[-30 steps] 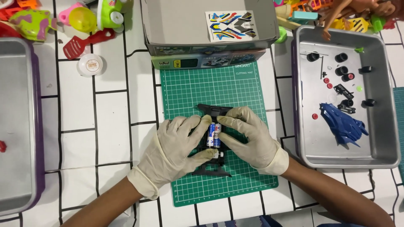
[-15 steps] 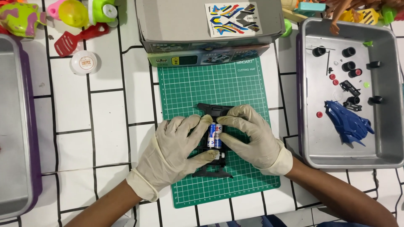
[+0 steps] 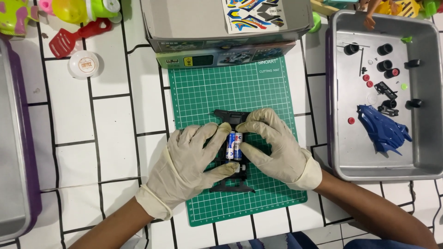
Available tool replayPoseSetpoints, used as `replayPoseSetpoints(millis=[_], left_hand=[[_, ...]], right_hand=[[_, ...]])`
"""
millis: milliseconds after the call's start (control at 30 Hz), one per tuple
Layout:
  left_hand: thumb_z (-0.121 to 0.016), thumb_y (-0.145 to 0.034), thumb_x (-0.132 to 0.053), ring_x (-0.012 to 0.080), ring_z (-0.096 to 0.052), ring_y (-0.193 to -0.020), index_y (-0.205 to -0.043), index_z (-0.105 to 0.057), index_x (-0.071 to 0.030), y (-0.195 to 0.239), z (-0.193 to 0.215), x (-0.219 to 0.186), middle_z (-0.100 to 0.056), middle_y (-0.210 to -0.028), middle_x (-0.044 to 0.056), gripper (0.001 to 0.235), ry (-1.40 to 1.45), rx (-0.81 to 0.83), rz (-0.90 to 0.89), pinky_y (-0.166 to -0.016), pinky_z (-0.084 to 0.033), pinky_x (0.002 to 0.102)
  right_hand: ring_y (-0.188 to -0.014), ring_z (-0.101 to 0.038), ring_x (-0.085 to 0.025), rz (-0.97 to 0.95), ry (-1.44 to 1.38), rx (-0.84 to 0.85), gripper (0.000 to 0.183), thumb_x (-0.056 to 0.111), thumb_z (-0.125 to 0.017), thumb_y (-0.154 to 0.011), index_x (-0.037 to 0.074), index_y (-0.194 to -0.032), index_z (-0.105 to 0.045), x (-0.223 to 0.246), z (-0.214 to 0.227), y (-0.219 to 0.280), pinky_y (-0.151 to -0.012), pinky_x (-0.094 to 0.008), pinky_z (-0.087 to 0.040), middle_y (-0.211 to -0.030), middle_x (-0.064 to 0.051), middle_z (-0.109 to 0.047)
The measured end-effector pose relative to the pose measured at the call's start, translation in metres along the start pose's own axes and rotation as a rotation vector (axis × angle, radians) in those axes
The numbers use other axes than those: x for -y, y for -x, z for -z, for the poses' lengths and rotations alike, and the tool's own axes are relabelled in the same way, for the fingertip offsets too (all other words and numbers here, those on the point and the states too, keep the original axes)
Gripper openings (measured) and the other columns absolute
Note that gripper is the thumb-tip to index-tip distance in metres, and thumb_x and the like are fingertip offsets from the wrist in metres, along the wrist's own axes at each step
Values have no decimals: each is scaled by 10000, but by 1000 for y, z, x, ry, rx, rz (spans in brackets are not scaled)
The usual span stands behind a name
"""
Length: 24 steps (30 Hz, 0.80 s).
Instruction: Assembling a toy car chassis by installing batteries and small mechanical parts on a cutting mat.
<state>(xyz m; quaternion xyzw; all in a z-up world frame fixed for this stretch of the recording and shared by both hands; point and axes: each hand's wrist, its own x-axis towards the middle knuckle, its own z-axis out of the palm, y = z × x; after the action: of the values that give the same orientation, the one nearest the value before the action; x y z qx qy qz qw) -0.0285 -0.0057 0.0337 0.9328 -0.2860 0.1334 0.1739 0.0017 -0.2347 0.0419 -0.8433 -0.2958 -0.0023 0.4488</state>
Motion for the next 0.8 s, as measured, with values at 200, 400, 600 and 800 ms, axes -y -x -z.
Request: replayPoseSetpoints(millis=[200,400,600,800], left_hand=[[-454,-969,-699,241,-575,-909,-1413,-570,-117,2,-3,1,-633,-1245,57,741,-12,28,-1,-661,-449,381],[-418,-971,-715,232,-555,-889,-1416,-562,-123,3,-4,1,-622,-1232,46,755,-30,29,5,-666,-428,374],[-437,-973,-701,236,-557,-894,-1399,-569,-117,3,-3,2,-619,-1228,53,735,-28,55,-1,-684,-430,372],[-344,-988,-696,257,-584,-892,-1402,-579,-100,3,-2,3,-643,-1241,88,763,6,28,-16,-682,-460,393]], right_hand=[[-1070,-552,-265,10,11,3,220,148,-664,-973,81,-1179,-625,-2,-1,1,-946,-413,-529,-1105,-72,-523],[-1063,-556,-263,2,33,-6,218,138,-674,-960,75,-1166,-642,-3,-2,2,-945,-406,-531,-1107,-76,-535],[-1049,-587,-264,58,-46,-34,226,-14,-614,-971,42,-1188,-649,-1,0,1,-951,-382,-550,-1082,-84,-568],[-1026,-632,-259,96,-36,-86,290,-93,-620,-970,59,-1210,-675,-5,-3,7,-898,-329,-584,-1098,-92,-591]])
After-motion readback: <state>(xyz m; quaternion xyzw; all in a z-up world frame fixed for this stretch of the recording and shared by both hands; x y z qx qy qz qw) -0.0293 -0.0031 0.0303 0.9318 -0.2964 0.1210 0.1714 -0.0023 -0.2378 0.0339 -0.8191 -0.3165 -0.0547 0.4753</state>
